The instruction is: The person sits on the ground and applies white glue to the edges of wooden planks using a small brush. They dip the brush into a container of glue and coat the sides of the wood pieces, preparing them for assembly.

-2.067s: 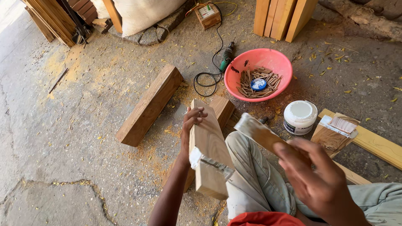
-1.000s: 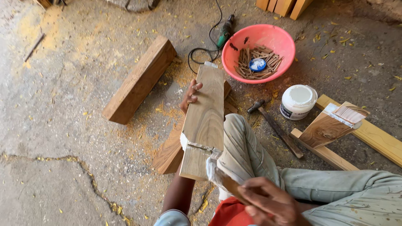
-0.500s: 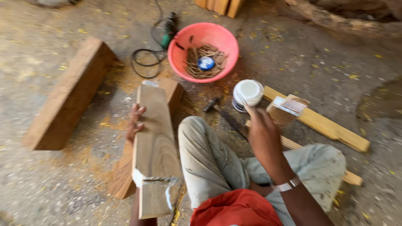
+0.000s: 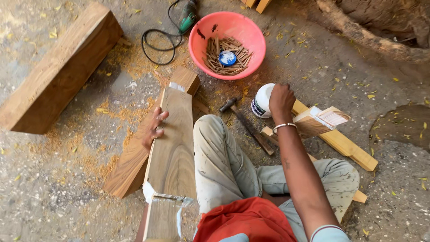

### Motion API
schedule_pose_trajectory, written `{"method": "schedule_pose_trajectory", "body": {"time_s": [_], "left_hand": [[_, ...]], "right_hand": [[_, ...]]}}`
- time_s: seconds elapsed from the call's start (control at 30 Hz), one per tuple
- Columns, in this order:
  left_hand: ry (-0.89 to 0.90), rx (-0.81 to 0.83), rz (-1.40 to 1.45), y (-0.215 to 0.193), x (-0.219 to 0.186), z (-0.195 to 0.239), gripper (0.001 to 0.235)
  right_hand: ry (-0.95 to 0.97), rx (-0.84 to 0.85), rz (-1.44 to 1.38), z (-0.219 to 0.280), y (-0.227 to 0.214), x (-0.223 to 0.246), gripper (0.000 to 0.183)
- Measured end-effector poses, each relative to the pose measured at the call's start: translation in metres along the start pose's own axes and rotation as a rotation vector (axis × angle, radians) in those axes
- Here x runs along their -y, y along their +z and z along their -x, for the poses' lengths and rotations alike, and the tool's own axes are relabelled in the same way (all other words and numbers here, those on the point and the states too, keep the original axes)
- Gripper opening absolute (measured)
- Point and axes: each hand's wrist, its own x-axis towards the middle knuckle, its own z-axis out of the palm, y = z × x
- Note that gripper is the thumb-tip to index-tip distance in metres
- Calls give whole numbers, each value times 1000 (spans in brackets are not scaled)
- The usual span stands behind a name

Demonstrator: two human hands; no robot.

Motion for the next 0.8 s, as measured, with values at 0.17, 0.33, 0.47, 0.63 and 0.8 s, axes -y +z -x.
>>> {"method": "schedule_pose_trajectory", "body": {"time_s": [0.17, 0.33, 0.47, 0.63, 0.8], "left_hand": [[70, -183, 205, 37, -18, -23, 42], [-77, -157, 258, 44, -35, -20, 47], [61, -112, 234, 42, -20, -20, 58], [51, 30, 143, 25, -6, -16, 51], [-90, -103, 117, 34, -27, 0, 40]], "right_hand": [[-20, 75, -32, -19, 35, -10, 24], [4, 136, -104, -23, 19, -15, 12], [124, 66, -186, -18, -14, -11, 8], [168, -29, -230, -13, -43, -13, 8], [174, 14, -320, -25, -52, -27, 17]]}}
